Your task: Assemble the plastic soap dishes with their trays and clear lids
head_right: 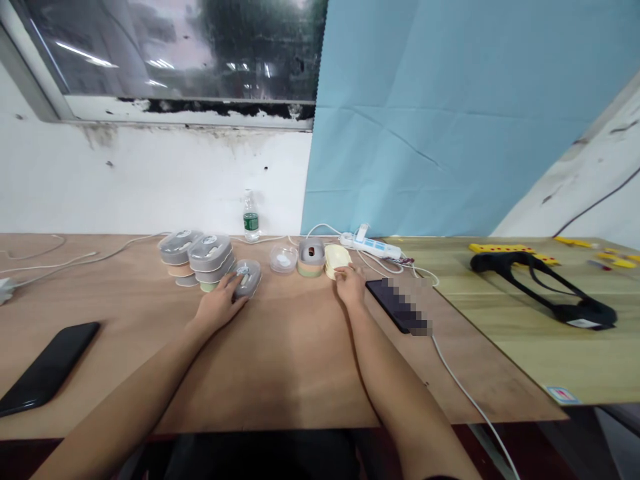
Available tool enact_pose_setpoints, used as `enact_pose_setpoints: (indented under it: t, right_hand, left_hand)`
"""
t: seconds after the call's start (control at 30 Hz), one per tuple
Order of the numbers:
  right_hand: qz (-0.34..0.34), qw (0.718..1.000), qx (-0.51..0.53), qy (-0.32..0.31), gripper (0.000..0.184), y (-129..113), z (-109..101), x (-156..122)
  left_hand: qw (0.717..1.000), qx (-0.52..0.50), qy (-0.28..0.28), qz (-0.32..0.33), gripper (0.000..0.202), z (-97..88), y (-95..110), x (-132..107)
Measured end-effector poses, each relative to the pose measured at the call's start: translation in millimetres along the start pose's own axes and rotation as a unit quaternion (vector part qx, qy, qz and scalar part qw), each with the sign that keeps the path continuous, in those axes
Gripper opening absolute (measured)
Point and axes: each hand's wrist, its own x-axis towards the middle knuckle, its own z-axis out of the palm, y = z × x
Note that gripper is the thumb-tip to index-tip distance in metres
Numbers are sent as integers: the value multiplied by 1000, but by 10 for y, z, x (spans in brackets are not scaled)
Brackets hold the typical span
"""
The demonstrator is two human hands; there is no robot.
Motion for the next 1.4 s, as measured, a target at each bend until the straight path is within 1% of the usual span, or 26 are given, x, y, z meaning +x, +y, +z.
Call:
enact_pose_setpoints:
  t: [0.1, 0.17, 0.3, 0.37, 0.4, 0.47, 0.57, 0.63, 0.67, 0.7, 0.73, 0.8, 0.83, 0.87, 0.9, 0.97, 1.0, 1.03, 1.07, 1.13, 1.17, 1.2, 1.27, 1.3, 1.33, 1.4]
  right_hand:
    - [29, 999, 38, 17, 22, 1, -21, 12]
    - [41, 997, 56, 45, 22, -33, -49, 15]
    - [66, 982, 101, 148, 26, -186, -140, 9]
    - [53, 969, 143, 193, 27, -304, -194, -16]
    - [33, 964, 167, 204, 27, -373, -219, -41]
    - [-18, 958, 211, 196, 27, -524, -252, -121]
    - [-67, 956, 258, 122, 31, -775, -253, -307]
    - [-95, 952, 291, 23, 33, -947, -229, -448]
    - [-106, 943, 311, -46, 32, -1031, -213, -513]
    - [-110, 929, 333, -121, 32, -1109, -197, -570]
    - [-101, 907, 361, -193, 33, -1178, -182, -618]
    - [-49, 848, 411, -330, 36, -1278, -161, -682]
    - [-14, 820, 425, -383, 37, -1305, -156, -697]
    - [18, 798, 427, -424, 38, -1314, -157, -702]
    - [41, 785, 420, -453, 39, -1306, -162, -696]
    - [62, 780, 395, -481, 39, -1250, -184, -659]
    - [57, 789, 380, -480, 39, -1206, -197, -629]
    - [40, 809, 357, -466, 39, -1157, -209, -594]
    - [17, 839, 324, -436, 38, -1103, -218, -555]
    - [-32, 913, 241, -327, 35, -990, -224, -468]
    - [-45, 944, 201, -256, 32, -932, -221, -422]
    - [-47, 966, 172, -186, 29, -876, -214, -376]
    - [-28, 986, 146, -78, 30, -771, -193, -287]
    - [-24, 990, 136, -42, 33, -728, -179, -247]
    - [-26, 992, 124, -19, 37, -692, -162, -214]
    - [-42, 994, 100, -7, 45, -648, -120, -166]
  left_hand:
    - [1000, -11, 0, 5, 60, 2, -13, 17]
    - [1000, -8, 4, 10, 59, 11, -21, 31]
    - [1000, 0, 13, 14, 56, 41, -39, 59]
    - [1000, -1, 14, 14, 57, 53, -51, 69]
    - [1000, -2, 13, 14, 59, 57, -57, 71]
    - [1000, -7, 13, 15, 63, 56, -65, 69]
    - [999, -33, 31, 30, 65, 25, -54, 42]
    - [994, -66, 55, 65, 61, -12, -29, 8]
    - [991, -82, 65, 86, 59, -33, -13, -13]
    - [987, -95, 71, 108, 57, -53, 5, -34]
    - [984, -104, 74, 127, 56, -70, 24, -55]
    - [979, -110, 71, 158, 57, -96, 61, -89]
    - [977, -109, 63, 172, 56, -104, 78, -101]
    - [976, -107, 49, 184, 55, -108, 93, -109]
    - [975, -103, 29, 194, 54, -108, 106, -115]
    - [972, -94, -26, 212, 51, -98, 127, -118]
    - [970, -89, -55, 220, 51, -88, 135, -118]
    - [967, -84, -80, 228, 51, -75, 142, -118]
    - [964, -81, -97, 233, 50, -61, 149, -119]
    - [961, -77, -116, 238, 47, -35, 165, -125]
    - [961, -76, -119, 237, 46, -26, 175, -129]
    - [962, -75, -119, 233, 44, -20, 185, -134]
    - [965, -70, -120, 223, 43, -19, 205, -143]
    - [966, -69, -122, 219, 44, -23, 213, -147]
    - [966, -70, -123, 216, 45, -28, 220, -149]
    - [966, -76, -128, 212, 47, -38, 226, -151]
